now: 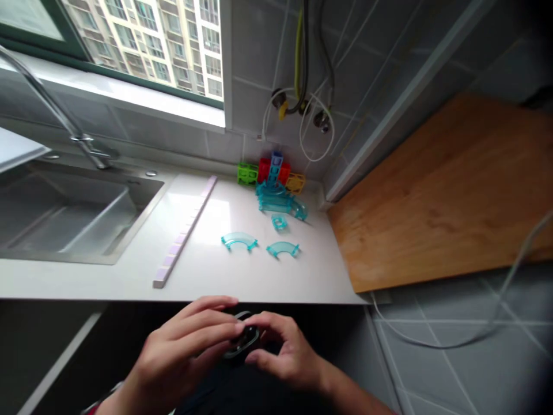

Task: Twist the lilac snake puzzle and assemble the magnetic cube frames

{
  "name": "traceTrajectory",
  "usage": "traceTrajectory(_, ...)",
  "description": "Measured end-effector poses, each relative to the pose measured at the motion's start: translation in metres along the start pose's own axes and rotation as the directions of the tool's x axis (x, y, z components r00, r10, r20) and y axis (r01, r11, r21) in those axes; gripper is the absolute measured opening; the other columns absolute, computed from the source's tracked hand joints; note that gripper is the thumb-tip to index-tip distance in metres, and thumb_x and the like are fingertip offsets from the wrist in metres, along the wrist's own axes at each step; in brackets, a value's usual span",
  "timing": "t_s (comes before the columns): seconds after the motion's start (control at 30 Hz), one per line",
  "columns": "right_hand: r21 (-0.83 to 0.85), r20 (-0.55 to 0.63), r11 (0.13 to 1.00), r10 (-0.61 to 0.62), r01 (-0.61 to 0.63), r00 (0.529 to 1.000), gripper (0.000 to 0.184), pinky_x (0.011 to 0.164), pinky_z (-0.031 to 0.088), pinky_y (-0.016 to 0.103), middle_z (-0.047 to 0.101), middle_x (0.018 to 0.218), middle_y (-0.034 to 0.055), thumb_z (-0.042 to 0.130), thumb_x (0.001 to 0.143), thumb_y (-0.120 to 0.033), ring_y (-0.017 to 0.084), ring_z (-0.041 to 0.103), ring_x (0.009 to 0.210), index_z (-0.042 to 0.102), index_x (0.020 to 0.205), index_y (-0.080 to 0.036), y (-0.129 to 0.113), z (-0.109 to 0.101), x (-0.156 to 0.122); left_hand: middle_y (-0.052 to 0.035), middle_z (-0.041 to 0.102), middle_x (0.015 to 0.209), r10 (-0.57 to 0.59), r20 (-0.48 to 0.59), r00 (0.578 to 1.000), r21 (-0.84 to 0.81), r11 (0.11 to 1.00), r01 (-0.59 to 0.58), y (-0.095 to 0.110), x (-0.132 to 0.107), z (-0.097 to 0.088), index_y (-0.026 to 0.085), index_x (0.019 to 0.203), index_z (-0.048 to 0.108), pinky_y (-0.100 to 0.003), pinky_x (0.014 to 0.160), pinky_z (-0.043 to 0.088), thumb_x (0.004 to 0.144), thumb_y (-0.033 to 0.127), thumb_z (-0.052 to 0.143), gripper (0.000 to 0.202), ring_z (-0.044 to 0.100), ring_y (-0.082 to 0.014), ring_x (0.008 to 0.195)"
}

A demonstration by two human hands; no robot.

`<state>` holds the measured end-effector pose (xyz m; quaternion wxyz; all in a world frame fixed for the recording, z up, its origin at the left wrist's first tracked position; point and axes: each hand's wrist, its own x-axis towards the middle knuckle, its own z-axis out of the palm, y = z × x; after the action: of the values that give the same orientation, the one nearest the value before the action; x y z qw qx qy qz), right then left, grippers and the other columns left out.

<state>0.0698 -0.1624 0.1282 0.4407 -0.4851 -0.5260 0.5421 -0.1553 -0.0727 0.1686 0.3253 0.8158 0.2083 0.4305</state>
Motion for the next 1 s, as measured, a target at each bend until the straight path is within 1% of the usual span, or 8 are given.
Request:
traceTrajectory(0.07,0.018,0.003,1.0,0.007,-0.008,1.0,0.046,0.074,0.056,0.028,0.075,0.1,0.0051,0.083,0.083,-0.039,0.017,0.068,0.082,0.072,0.125,-0.024,-0.009,-0.003,-0.001,-0.0061,0.079,0.106,0.039,0.084,0.996,0.012,0.999,-0.041,-0.008,0.006,0.0,0.026,0.117,0.076,-0.039,0.093,0.064,0.092,0.011,0.071,0.029,0.07,-0.0259,0.115)
traceTrajectory(0.13,0.019,-0.008,1.0,0.008,-0.008,1.0,0.044,0.073,0.056,0.028,0.074,0.1,0.0043,0.083,0.084,-0.037,0.016,0.068,0.081,0.072,0.125,-0.024,-0.013,-0.005,-0.002,-0.009,0.077,0.116,0.041,0.103,0.994,0.002,0.999,-0.041,-0.014,0.008,0.003,0.025,0.116,0.076,-0.043,0.097,0.063,0.093,0.008,0.069,0.03,0.068,-0.0272,0.121)
traceTrajectory(0.4,0.065,-0.058,0.998,0.007,-0.004,0.998,0.045,0.072,0.057,0.028,0.074,0.101,0.0043,0.082,0.085,-0.036,0.016,0.068,0.081,0.07,0.126,-0.024,-0.002,-0.003,-0.008,-0.0121,0.072,0.129,-0.053,0.234,0.971,-0.14,0.986,0.087,-0.016,0.002,0.008,0.025,0.12,0.075,-0.041,0.1,0.062,0.092,0.006,0.07,0.034,0.07,-0.0265,0.119)
traceTrajectory(0.53,0.062,-0.072,0.998,0.006,-0.002,0.997,0.044,0.075,0.058,0.029,0.074,0.106,0.0051,0.081,0.085,-0.036,0.017,0.068,0.085,0.07,0.127,-0.024,0.001,-0.007,-0.011,-0.0126,0.071,0.13,-0.09,0.268,0.959,-0.137,0.982,0.131,-0.019,0.001,0.009,0.023,0.119,0.075,-0.038,0.097,0.063,0.091,0.003,0.069,0.034,0.07,-0.0257,0.118)
traceTrajectory(0.67,0.076,-0.088,0.997,0.017,-0.01,0.996,0.045,0.077,0.058,0.03,0.074,0.107,0.0058,0.08,0.086,-0.037,0.018,0.069,0.087,0.069,0.127,-0.024,0.001,-0.012,-0.013,-0.0118,0.071,0.131,-0.102,0.262,0.96,-0.103,0.986,0.133,-0.022,0.003,0.012,0.024,0.119,0.076,-0.038,0.097,0.063,0.093,0.006,0.068,0.033,0.071,-0.0257,0.118)
traceTrajectory(0.8,0.111,-0.1,0.994,0.011,0.0,0.995,0.044,0.075,0.057,0.029,0.072,0.105,0.0044,0.079,0.087,-0.037,0.017,0.068,0.086,0.068,0.128,-0.025,0.006,-0.012,-0.016,-0.0126,0.068,0.14,-0.141,0.36,0.922,-0.101,0.977,0.189,-0.022,0.002,0.016,0.028,0.126,0.075,-0.043,0.102,0.061,0.094,0.015,0.072,0.035,0.068,-0.0292,0.126)
traceTrajectory(0.93,0.237,-0.133,0.971,0.027,0.006,0.991,0.075,0.079,0.057,0.03,0.067,0.101,0.0006,0.08,0.088,-0.034,0.016,0.068,0.088,0.044,0.154,-0.032,0.015,-0.015,-0.02,-0.0122,0.071,0.136,-0.225,0.315,0.922,-0.15,0.948,0.282,-0.022,-0.004,0.03,0.027,0.121,0.077,-0.044,0.103,0.061,0.091,0.02,0.076,0.031,0.071,-0.0302,0.123)
traceTrajectory(1.0,0.246,-0.121,0.968,0.075,-0.043,0.99,0.078,0.084,0.058,0.033,0.068,0.106,0.003,0.078,0.089,-0.034,0.018,0.069,0.095,0.04,0.157,-0.031,0.02,-0.022,-0.021,-0.0113,0.072,0.136,-0.293,0.275,0.916,-0.197,0.915,0.352,-0.024,-0.008,0.043,0.026,0.121,0.075,-0.043,0.103,0.061,0.091,0.021,0.076,0.031,0.071,-0.0295,0.122)
